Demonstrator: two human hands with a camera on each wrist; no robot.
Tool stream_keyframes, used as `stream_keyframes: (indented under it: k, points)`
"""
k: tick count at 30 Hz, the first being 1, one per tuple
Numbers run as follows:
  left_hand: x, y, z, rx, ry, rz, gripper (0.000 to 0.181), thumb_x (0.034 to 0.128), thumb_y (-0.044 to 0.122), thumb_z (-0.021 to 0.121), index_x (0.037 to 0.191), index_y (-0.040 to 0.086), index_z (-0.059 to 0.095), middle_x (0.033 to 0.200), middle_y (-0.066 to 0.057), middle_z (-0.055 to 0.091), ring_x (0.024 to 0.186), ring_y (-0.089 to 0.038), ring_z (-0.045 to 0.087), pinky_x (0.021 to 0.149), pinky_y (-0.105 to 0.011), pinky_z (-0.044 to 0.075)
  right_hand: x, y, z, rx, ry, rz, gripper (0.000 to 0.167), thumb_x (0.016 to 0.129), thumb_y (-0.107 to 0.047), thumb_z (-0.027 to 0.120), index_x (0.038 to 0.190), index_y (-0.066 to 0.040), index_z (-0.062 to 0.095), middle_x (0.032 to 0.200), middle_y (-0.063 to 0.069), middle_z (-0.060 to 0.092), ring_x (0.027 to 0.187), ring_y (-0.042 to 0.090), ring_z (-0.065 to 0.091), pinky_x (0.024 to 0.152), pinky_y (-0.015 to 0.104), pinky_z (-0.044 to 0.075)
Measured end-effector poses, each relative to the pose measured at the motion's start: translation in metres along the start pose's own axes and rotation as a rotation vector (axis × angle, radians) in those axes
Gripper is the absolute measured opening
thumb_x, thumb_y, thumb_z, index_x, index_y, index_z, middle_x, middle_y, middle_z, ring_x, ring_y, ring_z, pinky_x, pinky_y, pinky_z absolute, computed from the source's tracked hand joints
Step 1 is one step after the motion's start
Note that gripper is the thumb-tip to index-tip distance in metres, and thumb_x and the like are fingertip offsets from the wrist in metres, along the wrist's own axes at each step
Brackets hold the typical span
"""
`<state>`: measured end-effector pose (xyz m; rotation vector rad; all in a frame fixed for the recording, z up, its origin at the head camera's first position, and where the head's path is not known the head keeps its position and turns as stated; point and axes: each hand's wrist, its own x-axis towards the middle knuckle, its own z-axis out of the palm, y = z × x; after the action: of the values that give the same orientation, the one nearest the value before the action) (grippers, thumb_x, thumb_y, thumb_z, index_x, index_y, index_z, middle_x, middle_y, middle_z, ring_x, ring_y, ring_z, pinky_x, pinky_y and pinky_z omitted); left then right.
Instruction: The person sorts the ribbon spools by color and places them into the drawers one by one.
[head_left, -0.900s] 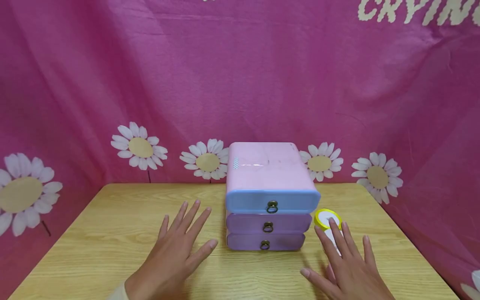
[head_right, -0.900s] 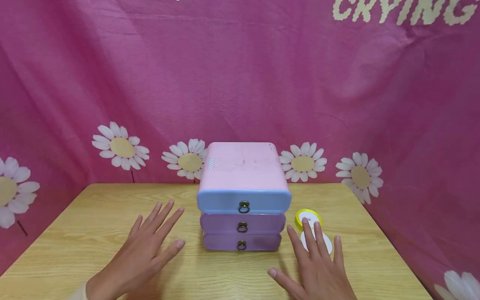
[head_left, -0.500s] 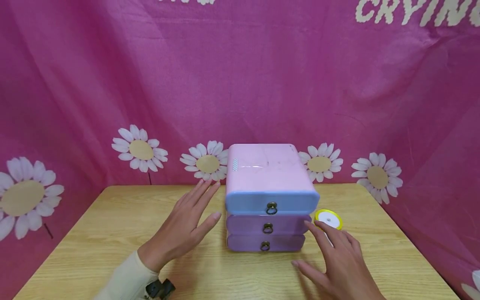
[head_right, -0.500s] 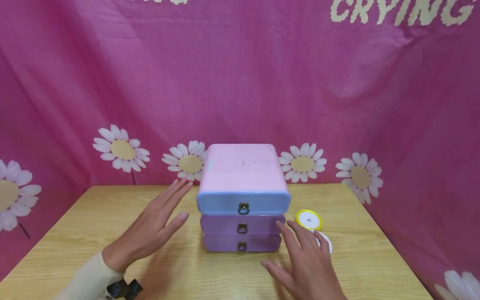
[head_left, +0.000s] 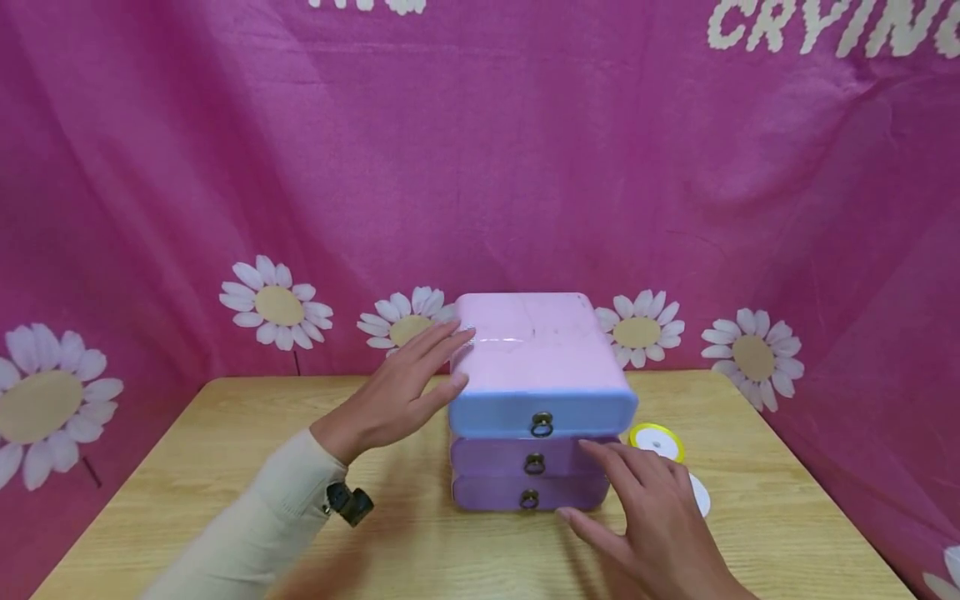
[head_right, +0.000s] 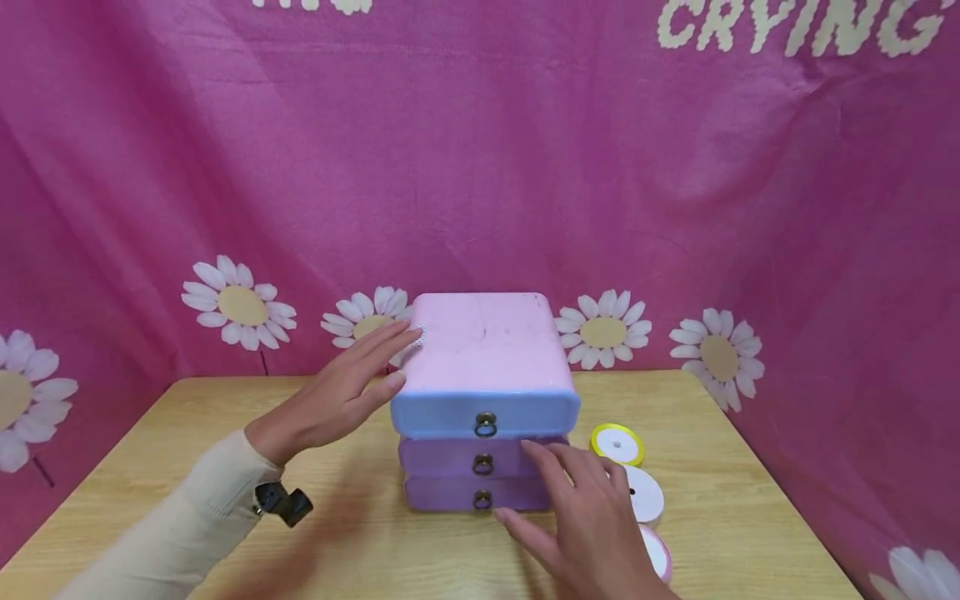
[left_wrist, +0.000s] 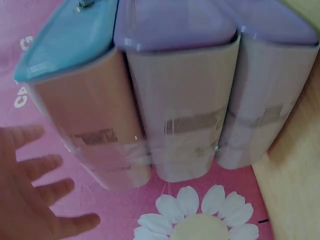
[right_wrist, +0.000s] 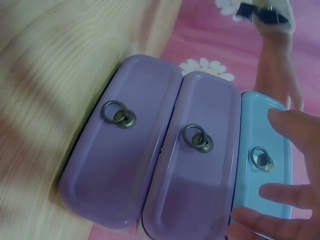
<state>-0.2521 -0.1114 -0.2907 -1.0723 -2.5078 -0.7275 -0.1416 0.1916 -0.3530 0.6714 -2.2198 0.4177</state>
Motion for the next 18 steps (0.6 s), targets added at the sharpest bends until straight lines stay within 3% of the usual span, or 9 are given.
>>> stream_keyframes:
  k: [7, 12, 18]
  points:
    - [0.032, -0.013, 0.001, -0.01, -0.067, 0.055, 0.062, 0.0979, 0.057, 0.034, 0.152, 0.028, 0.031, 0.159, -0.001, 0.022, 0.147, -0.024, 0.013, 0.113, -0.054, 0.016, 0.01, -0.005, 0.006, 0.029, -0.03, -0.015, 0.058, 0.081, -0.055, 0.069, 0.122, -0.013, 0.064, 0.111, -0.002, 0.062, 0.101, 0.019, 0.059, 0.077, 0.041, 0.038]
    - [0.053, -0.017, 0.004, 0.008, -0.122, 0.053, 0.065, 0.0955, 0.06, 0.038, 0.152, 0.028, 0.031, 0.159, -0.002, 0.023, 0.147, -0.025, 0.011, 0.114, -0.052, 0.013, 0.016, -0.008, 0.008, 0.04, -0.033, -0.032, 0.056, 0.081, -0.053, 0.07, 0.121, -0.014, 0.064, 0.109, -0.003, 0.062, 0.097, 0.018, 0.06, 0.074, 0.039, 0.04]
    - [0.074, -0.018, 0.006, 0.013, -0.196, 0.029, 0.067, 0.0925, 0.064, 0.041, 0.151, 0.034, 0.031, 0.161, 0.001, 0.016, 0.147, -0.027, 0.005, 0.115, -0.05, 0.008, 0.02, -0.013, 0.011, 0.042, -0.06, -0.021, 0.058, 0.079, -0.052, 0.073, 0.123, -0.016, 0.063, 0.11, -0.004, 0.062, 0.1, 0.018, 0.059, 0.079, 0.042, 0.041]
